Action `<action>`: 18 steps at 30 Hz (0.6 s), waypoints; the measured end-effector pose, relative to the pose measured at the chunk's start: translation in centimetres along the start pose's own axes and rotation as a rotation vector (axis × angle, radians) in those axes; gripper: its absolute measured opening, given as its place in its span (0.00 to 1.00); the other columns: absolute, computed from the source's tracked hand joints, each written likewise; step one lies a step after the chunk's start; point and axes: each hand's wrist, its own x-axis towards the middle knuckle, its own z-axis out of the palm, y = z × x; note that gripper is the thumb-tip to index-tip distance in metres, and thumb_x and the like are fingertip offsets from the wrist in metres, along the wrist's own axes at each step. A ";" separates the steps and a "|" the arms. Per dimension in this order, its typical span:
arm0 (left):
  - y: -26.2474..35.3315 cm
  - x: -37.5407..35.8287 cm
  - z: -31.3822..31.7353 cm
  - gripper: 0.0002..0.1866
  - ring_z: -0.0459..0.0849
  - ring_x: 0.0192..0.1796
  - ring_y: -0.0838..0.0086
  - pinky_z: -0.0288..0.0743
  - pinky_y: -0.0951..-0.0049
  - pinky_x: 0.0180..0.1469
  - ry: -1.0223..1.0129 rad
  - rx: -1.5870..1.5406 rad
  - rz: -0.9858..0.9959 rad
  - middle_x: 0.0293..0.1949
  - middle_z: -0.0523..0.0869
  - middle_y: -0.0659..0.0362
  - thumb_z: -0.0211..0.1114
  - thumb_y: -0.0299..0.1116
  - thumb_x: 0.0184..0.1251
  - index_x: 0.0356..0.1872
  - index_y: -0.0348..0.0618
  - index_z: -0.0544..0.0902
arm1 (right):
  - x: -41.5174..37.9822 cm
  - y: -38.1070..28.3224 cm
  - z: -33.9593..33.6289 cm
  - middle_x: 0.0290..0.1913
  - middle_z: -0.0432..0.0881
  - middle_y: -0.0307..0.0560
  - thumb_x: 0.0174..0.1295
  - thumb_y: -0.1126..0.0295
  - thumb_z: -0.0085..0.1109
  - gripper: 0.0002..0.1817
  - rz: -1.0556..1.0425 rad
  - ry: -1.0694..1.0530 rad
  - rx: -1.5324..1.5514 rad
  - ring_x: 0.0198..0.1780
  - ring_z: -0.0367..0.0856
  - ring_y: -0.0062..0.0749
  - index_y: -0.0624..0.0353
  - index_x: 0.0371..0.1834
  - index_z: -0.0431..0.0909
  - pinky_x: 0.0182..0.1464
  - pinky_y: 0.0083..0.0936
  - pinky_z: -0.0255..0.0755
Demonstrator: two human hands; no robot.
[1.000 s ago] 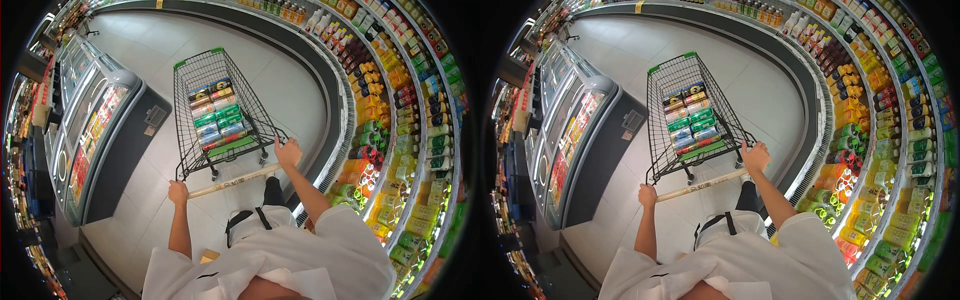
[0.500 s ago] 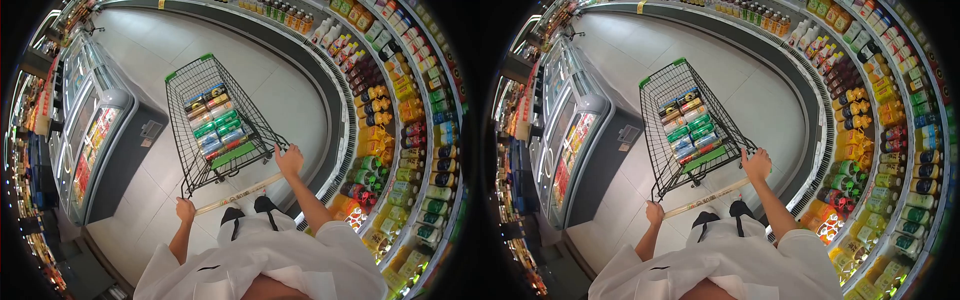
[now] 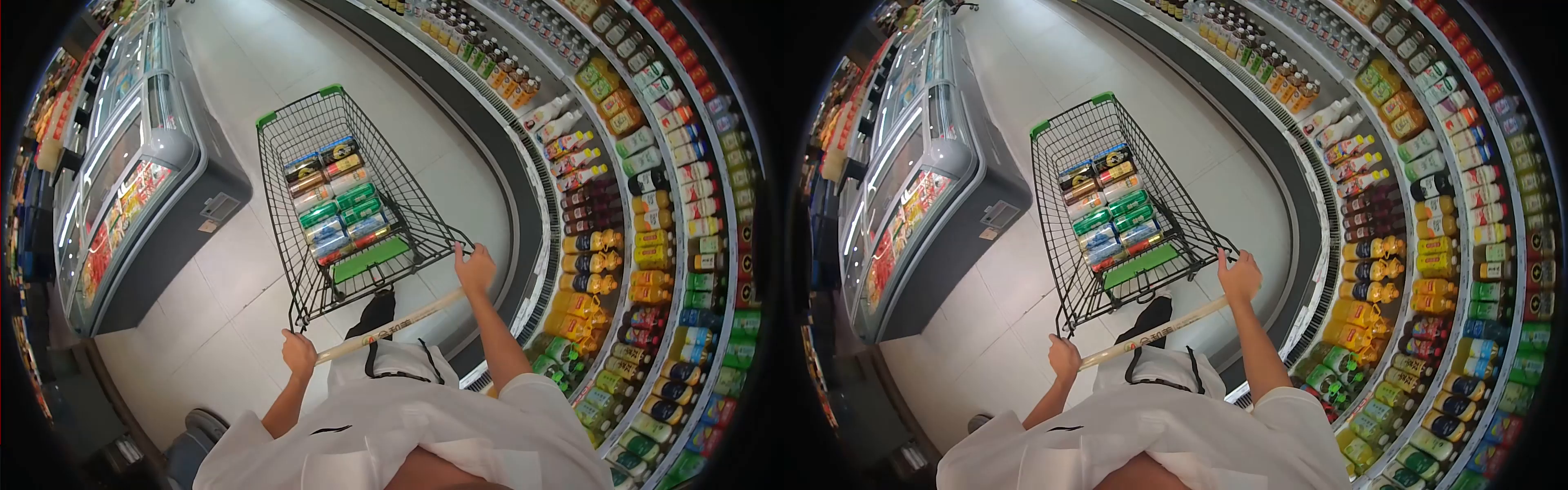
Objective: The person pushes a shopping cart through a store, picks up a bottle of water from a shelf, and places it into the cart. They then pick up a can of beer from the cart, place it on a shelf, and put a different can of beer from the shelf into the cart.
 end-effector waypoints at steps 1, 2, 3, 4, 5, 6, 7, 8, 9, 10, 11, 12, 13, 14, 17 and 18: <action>1.8 0.1 0.0 0.13 0.85 0.35 0.41 0.77 0.44 0.39 -0.006 0.005 -0.006 0.31 0.85 0.38 0.51 0.35 0.74 0.46 0.33 0.69 | 2.2 0.4 0.1 0.38 0.84 0.52 0.64 0.40 0.57 0.31 0.006 -0.034 0.001 0.40 0.85 0.48 0.63 0.43 0.80 0.43 0.40 0.78; 3.2 0.4 0.3 0.13 0.85 0.35 0.41 0.77 0.44 0.38 -0.016 -0.005 -0.003 0.30 0.85 0.38 0.51 0.35 0.75 0.45 0.33 0.69 | 4.3 0.6 0.3 0.38 0.84 0.51 0.64 0.41 0.57 0.30 0.016 -0.068 0.002 0.41 0.86 0.48 0.62 0.44 0.80 0.42 0.41 0.79; 5.0 0.7 0.1 0.13 0.85 0.35 0.41 0.77 0.44 0.38 -0.018 -0.014 -0.007 0.30 0.85 0.38 0.51 0.35 0.75 0.45 0.33 0.69 | 6.2 0.6 0.3 0.38 0.84 0.51 0.64 0.41 0.57 0.30 0.008 -0.065 -0.003 0.41 0.86 0.48 0.62 0.44 0.80 0.42 0.41 0.79; 6.9 0.4 0.2 0.12 0.85 0.35 0.41 0.77 0.44 0.38 -0.034 -0.030 -0.028 0.30 0.85 0.39 0.51 0.35 0.75 0.46 0.33 0.69 | 8.3 1.0 0.2 0.39 0.84 0.52 0.65 0.41 0.57 0.30 -0.007 -0.094 -0.027 0.40 0.86 0.48 0.62 0.44 0.80 0.43 0.41 0.79; 8.6 0.9 0.4 0.12 0.85 0.35 0.41 0.77 0.44 0.38 -0.056 -0.043 -0.046 0.30 0.85 0.39 0.51 0.35 0.75 0.46 0.33 0.69 | 10.3 1.0 0.5 0.40 0.84 0.52 0.65 0.42 0.57 0.29 -0.017 -0.125 -0.057 0.40 0.86 0.48 0.62 0.44 0.81 0.43 0.41 0.79; 10.0 1.5 0.6 0.12 0.85 0.35 0.41 0.77 0.44 0.38 -0.055 -0.058 -0.051 0.30 0.85 0.39 0.50 0.35 0.76 0.46 0.34 0.69 | 12.2 1.0 1.1 0.40 0.84 0.52 0.65 0.42 0.57 0.29 -0.027 -0.128 -0.066 0.40 0.86 0.48 0.62 0.44 0.81 0.43 0.41 0.79; 11.4 2.4 0.9 0.12 0.85 0.35 0.41 0.77 0.44 0.38 -0.057 -0.069 -0.068 0.30 0.85 0.39 0.50 0.35 0.76 0.46 0.34 0.69 | 14.3 0.5 1.9 0.41 0.84 0.52 0.65 0.42 0.58 0.29 -0.061 -0.107 -0.066 0.40 0.86 0.48 0.62 0.44 0.81 0.43 0.42 0.79; 13.0 3.1 0.9 0.12 0.85 0.35 0.41 0.77 0.44 0.38 -0.054 -0.083 -0.077 0.30 0.85 0.39 0.51 0.35 0.76 0.46 0.34 0.69 | 15.9 0.5 2.4 0.42 0.84 0.53 0.65 0.42 0.58 0.29 -0.083 -0.094 -0.067 0.40 0.86 0.49 0.62 0.44 0.81 0.42 0.42 0.79; 14.3 3.6 0.8 0.12 0.85 0.35 0.41 0.77 0.44 0.38 -0.053 -0.089 -0.085 0.30 0.85 0.39 0.51 0.35 0.75 0.46 0.34 0.70 | 17.5 0.5 2.7 0.42 0.84 0.53 0.65 0.42 0.58 0.29 -0.087 -0.112 -0.073 0.40 0.86 0.49 0.62 0.44 0.81 0.42 0.42 0.79; 15.6 4.3 0.8 0.12 0.85 0.35 0.41 0.77 0.44 0.38 -0.058 -0.081 -0.097 0.30 0.85 0.39 0.51 0.35 0.75 0.46 0.34 0.70 | 19.5 0.4 3.2 0.43 0.84 0.52 0.65 0.42 0.58 0.29 -0.091 -0.115 -0.069 0.40 0.86 0.49 0.62 0.44 0.81 0.42 0.42 0.79; 17.1 3.9 0.7 0.12 0.85 0.35 0.41 0.77 0.44 0.38 -0.044 -0.086 -0.091 0.30 0.85 0.39 0.51 0.35 0.75 0.46 0.34 0.70 | 21.1 0.9 2.9 0.43 0.83 0.52 0.65 0.42 0.58 0.29 -0.100 -0.111 -0.052 0.40 0.86 0.49 0.62 0.44 0.81 0.42 0.42 0.79; 18.1 4.7 0.9 0.13 0.85 0.35 0.41 0.77 0.44 0.38 -0.040 -0.092 -0.085 0.30 0.85 0.39 0.51 0.36 0.75 0.47 0.34 0.70 | 22.6 0.4 3.2 0.43 0.83 0.52 0.65 0.42 0.58 0.29 -0.109 -0.120 -0.049 0.40 0.86 0.49 0.62 0.44 0.81 0.42 0.42 0.79; 19.2 5.5 1.0 0.13 0.85 0.35 0.41 0.77 0.44 0.38 -0.036 -0.091 -0.096 0.30 0.85 0.39 0.51 0.36 0.75 0.47 0.34 0.70 | 24.1 0.0 3.6 0.43 0.83 0.52 0.65 0.42 0.58 0.29 -0.123 -0.107 -0.050 0.39 0.86 0.49 0.62 0.44 0.81 0.41 0.42 0.79; 20.5 7.0 1.1 0.12 0.85 0.36 0.41 0.76 0.43 0.39 -0.060 -0.107 -0.115 0.31 0.85 0.38 0.52 0.35 0.74 0.46 0.34 0.71 | 26.3 -0.9 4.4 0.43 0.83 0.51 0.65 0.41 0.58 0.29 -0.138 -0.093 -0.050 0.39 0.85 0.49 0.62 0.44 0.81 0.41 0.42 0.79; 24.6 10.4 2.1 0.11 0.85 0.37 0.40 0.75 0.42 0.39 -0.068 -0.117 -0.131 0.31 0.85 0.37 0.53 0.34 0.73 0.45 0.35 0.71 | 31.6 -1.9 6.3 0.43 0.83 0.51 0.65 0.42 0.58 0.29 -0.160 -0.089 -0.052 0.39 0.85 0.49 0.62 0.44 0.81 0.40 0.41 0.78; 26.0 11.2 2.5 0.11 0.85 0.36 0.40 0.75 0.42 0.39 -0.057 -0.110 -0.136 0.31 0.85 0.37 0.53 0.34 0.72 0.44 0.35 0.71 | 33.4 -2.1 6.7 0.43 0.83 0.51 0.65 0.42 0.58 0.29 -0.156 -0.095 -0.046 0.39 0.85 0.49 0.62 0.44 0.81 0.40 0.41 0.78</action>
